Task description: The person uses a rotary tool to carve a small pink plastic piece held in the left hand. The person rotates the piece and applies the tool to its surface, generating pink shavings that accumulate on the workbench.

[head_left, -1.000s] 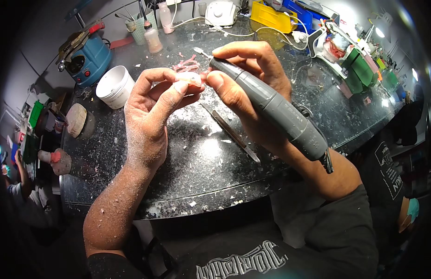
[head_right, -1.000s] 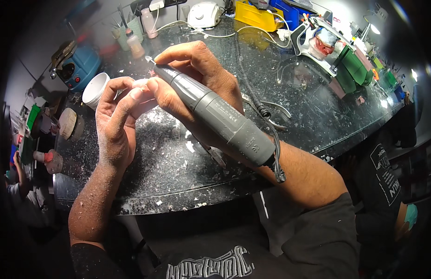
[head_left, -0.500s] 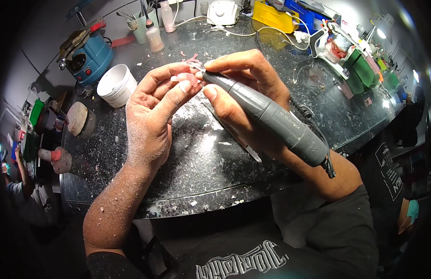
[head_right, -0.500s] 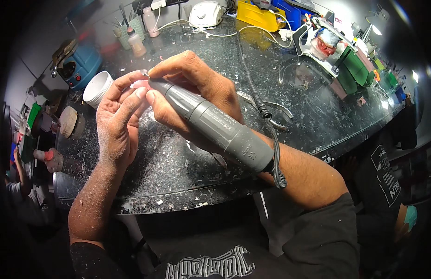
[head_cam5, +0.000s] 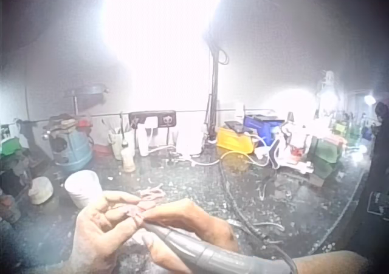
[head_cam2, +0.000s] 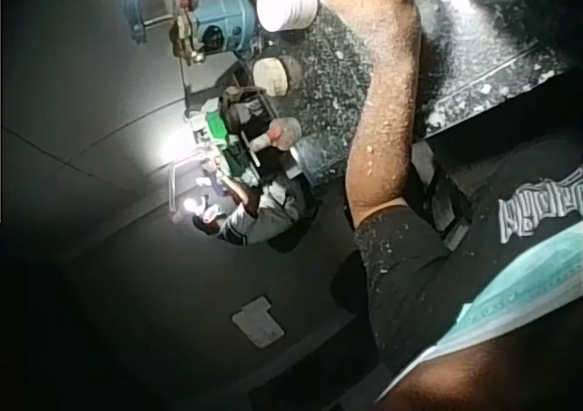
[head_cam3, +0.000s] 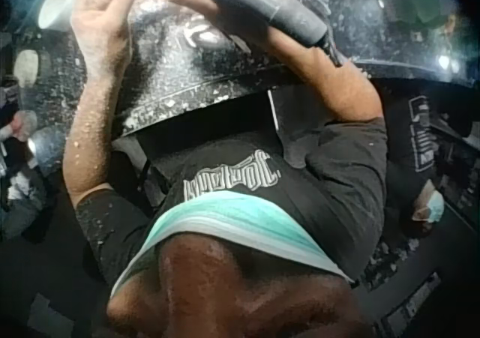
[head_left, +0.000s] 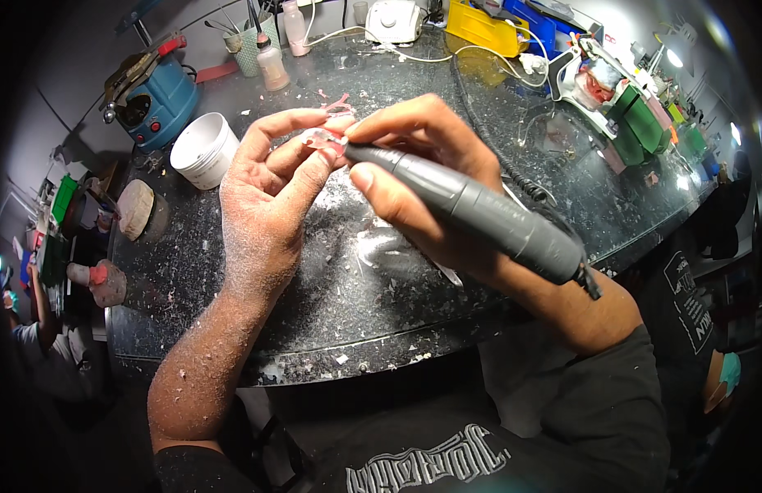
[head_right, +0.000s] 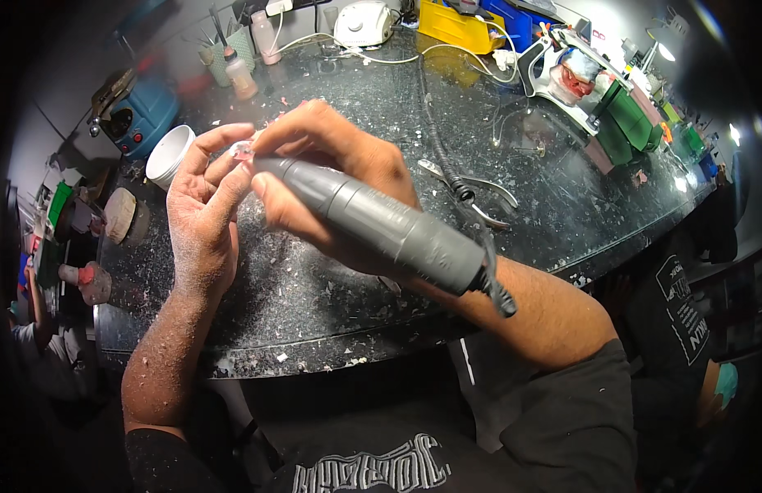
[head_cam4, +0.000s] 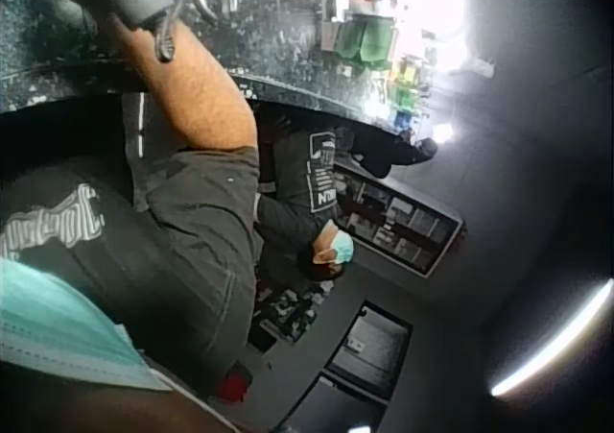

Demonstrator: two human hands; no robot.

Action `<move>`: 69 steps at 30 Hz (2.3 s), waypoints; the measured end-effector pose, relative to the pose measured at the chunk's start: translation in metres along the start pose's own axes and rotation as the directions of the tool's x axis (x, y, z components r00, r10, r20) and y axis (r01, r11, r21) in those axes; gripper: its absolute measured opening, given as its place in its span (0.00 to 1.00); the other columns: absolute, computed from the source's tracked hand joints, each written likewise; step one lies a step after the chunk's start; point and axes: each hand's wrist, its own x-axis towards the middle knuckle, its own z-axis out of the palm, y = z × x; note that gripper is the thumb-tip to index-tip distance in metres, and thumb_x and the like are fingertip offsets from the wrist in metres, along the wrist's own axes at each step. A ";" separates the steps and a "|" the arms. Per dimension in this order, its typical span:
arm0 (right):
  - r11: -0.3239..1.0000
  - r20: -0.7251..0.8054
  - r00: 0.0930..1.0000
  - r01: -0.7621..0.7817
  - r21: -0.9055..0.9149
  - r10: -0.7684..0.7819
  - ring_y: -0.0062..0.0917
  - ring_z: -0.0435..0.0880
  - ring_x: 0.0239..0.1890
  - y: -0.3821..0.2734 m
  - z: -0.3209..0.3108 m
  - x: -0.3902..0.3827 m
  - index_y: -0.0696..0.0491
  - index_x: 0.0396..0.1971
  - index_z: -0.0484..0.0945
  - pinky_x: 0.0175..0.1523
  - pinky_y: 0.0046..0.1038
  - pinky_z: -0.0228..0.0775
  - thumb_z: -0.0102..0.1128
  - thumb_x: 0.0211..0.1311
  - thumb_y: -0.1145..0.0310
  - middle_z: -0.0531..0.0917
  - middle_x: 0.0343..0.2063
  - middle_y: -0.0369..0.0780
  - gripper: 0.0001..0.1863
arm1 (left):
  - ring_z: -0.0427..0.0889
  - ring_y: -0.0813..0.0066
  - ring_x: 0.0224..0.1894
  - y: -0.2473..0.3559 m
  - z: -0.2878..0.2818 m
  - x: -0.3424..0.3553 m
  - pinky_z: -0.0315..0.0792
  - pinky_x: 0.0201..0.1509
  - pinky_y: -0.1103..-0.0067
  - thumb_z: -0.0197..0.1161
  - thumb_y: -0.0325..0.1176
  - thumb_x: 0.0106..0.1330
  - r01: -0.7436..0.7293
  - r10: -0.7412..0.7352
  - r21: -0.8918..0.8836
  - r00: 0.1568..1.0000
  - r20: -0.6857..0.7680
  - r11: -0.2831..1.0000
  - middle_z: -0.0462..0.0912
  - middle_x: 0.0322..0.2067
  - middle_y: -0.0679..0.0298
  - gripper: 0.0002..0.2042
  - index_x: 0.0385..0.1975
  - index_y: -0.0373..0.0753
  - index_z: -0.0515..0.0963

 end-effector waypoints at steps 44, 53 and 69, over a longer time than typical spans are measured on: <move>1.000 -0.009 1.000 -0.023 -0.006 0.023 0.18 0.84 0.43 0.001 -0.004 0.001 0.58 0.51 0.77 0.50 0.22 0.76 0.64 0.69 0.73 0.84 0.41 0.39 0.13 | 0.86 0.76 0.53 -0.002 -0.001 0.000 0.77 0.62 0.80 0.65 0.22 0.72 0.070 -0.072 -0.075 0.997 -0.015 0.995 0.88 0.47 0.55 0.14 0.55 0.32 0.74; 0.992 0.030 0.993 0.116 -0.052 -0.114 0.22 0.85 0.50 0.011 -0.004 0.001 0.58 0.51 0.77 0.56 0.26 0.79 0.66 0.69 0.74 0.84 0.44 0.41 0.14 | 0.86 0.77 0.52 -0.003 -0.002 0.000 0.77 0.60 0.81 0.65 0.23 0.73 0.063 -0.063 -0.099 0.998 -0.003 0.993 0.88 0.46 0.56 0.13 0.54 0.32 0.74; 0.997 -0.085 0.996 -0.010 -0.082 0.003 0.23 0.88 0.50 0.013 -0.008 0.010 0.56 0.55 0.77 0.58 0.27 0.82 0.72 0.64 0.78 0.87 0.44 0.41 0.21 | 0.87 0.70 0.51 -0.008 -0.005 0.005 0.76 0.66 0.71 0.65 0.30 0.75 0.069 -0.073 -0.059 0.995 -0.062 0.996 0.88 0.48 0.55 0.10 0.49 0.31 0.84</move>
